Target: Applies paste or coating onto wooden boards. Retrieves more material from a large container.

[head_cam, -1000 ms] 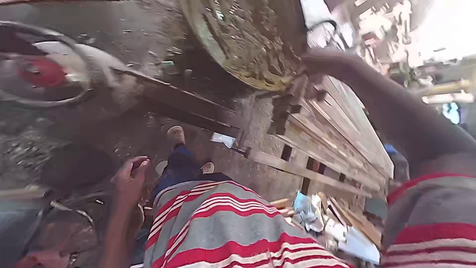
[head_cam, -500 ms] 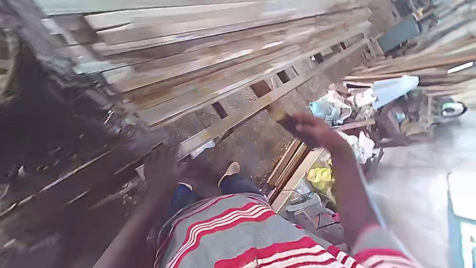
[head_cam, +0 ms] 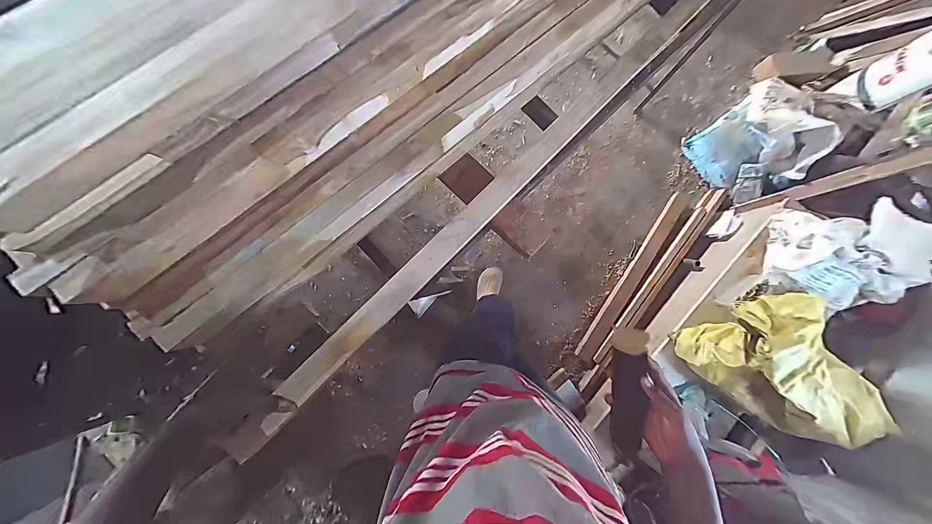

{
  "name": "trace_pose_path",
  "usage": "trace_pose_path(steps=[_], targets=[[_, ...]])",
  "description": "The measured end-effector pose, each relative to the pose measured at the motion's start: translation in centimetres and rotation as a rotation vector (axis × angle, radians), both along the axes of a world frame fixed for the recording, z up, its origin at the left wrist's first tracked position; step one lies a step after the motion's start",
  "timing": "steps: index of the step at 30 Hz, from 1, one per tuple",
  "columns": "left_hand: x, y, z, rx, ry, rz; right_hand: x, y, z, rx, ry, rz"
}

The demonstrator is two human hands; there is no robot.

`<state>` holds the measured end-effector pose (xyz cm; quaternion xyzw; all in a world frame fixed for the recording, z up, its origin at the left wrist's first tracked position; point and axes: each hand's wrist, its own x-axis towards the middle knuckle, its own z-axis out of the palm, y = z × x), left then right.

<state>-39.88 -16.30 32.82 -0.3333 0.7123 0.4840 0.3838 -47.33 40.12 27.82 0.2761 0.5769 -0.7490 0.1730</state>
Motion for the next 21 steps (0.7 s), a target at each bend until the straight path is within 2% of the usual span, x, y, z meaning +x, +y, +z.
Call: trace_pose_path(steps=[1, 2, 4, 6, 8, 9, 10, 11, 13, 15, 17, 21], targets=[[-3.1, 2.4, 2.5, -0.153, -0.254, -0.009, -2.5, -0.6, 0.1, -0.016, 0.008, 0.070], [-5.2, 3.1, 4.0, -0.178, -0.354, -0.034, -5.2, -1.1, 0.2, -0.034, 0.031, 0.150], [-6.1, 3.1, 5.5, -0.247, -0.409, -0.118, -9.3, -1.9, 0.2, -0.097, 0.058, 0.293], [-6.0, 2.8, 5.3, -0.318, -0.438, -0.151, -13.2, -2.6, -0.7, -0.157, 0.064, 0.447], [-3.1, 1.9, 2.1, -0.377, -0.401, -0.249, -16.9, -4.2, -1.2, -0.120, 0.070, 0.581], [0.4, 0.2, -0.5, -0.434, -0.275, -0.331, -18.2, -5.6, -1.2, -0.089, 0.086, 0.641], [4.9, -2.8, -4.1, -0.491, 0.018, -0.430, -19.2, -7.4, -1.1, -0.068, 0.128, 0.688], [6.7, -4.1, -6.1, -0.499, 0.043, -0.343, -19.8, -9.3, -1.1, -0.025, 0.190, 0.739], [6.7, -3.2, -6.1, -0.507, -0.091, -0.161, -20.2, -13.1, -0.6, 0.173, 0.354, 0.853], [5.6, -1.6, -5.3, -0.552, -0.083, -0.066, -20.6, -16.8, -0.3, 0.433, 0.522, 0.936], [6.3, -1.5, -5.4, -0.549, -0.020, -0.052, -20.2, -19.9, 0.0, 0.655, 0.587, 0.954], [5.4, -1.7, -5.0, -0.421, 0.096, -0.041, -20.4, -23.1, -2.1, 0.926, 0.610, 0.949]])
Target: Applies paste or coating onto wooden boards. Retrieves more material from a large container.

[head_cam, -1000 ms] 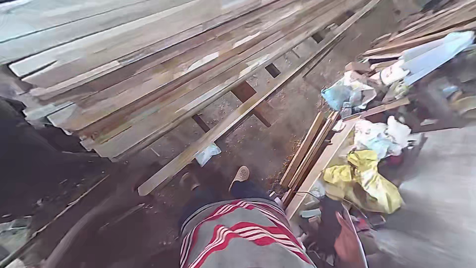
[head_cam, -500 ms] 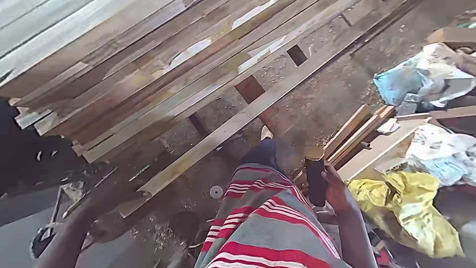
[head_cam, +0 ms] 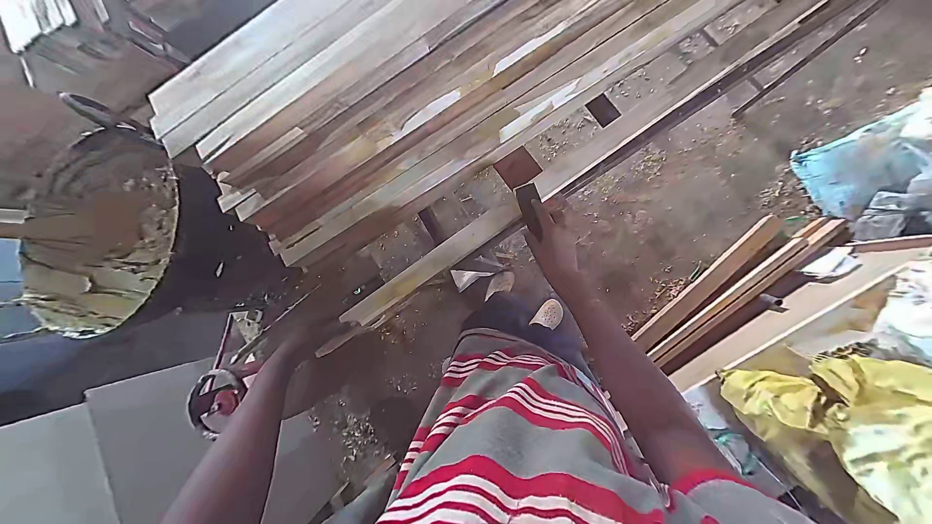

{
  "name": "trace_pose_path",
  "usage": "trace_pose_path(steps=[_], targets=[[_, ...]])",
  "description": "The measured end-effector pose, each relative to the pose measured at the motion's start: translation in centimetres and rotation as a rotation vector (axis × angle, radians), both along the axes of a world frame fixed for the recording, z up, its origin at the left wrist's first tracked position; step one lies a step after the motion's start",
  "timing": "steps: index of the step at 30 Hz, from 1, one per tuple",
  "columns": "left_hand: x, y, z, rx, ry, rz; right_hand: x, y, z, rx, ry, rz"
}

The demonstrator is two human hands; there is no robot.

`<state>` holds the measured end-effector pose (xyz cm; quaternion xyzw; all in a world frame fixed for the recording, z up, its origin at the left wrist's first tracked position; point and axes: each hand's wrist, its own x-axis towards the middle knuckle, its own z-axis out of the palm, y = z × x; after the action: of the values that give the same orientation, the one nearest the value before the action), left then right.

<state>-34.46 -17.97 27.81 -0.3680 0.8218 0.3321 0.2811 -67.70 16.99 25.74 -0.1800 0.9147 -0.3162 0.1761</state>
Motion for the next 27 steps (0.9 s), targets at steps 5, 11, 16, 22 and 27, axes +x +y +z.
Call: trace_pose_path(steps=[5, 11, 16, 22, 27], targets=[[-2.4, -0.8, -1.4, 0.091, -0.068, -0.129, 3.3, -1.3, 0.5, 0.263, 0.075, 0.053], [-2.2, -2.6, -6.1, 0.180, 0.032, -0.318, 3.7, -3.1, 8.1, 0.436, -0.084, -0.066], [-1.3, 0.6, -3.9, -0.067, 0.025, -0.288, -0.3, -4.9, 7.6, 0.339, -0.085, -0.281], [-1.7, 1.3, -3.1, -0.089, 0.002, -0.307, 8.7, -8.8, 8.3, 0.333, -0.223, -0.147], [-1.6, 0.3, -3.0, 0.061, 0.076, -0.298, 9.1, -7.6, 9.6, 0.285, -0.514, -0.070]])
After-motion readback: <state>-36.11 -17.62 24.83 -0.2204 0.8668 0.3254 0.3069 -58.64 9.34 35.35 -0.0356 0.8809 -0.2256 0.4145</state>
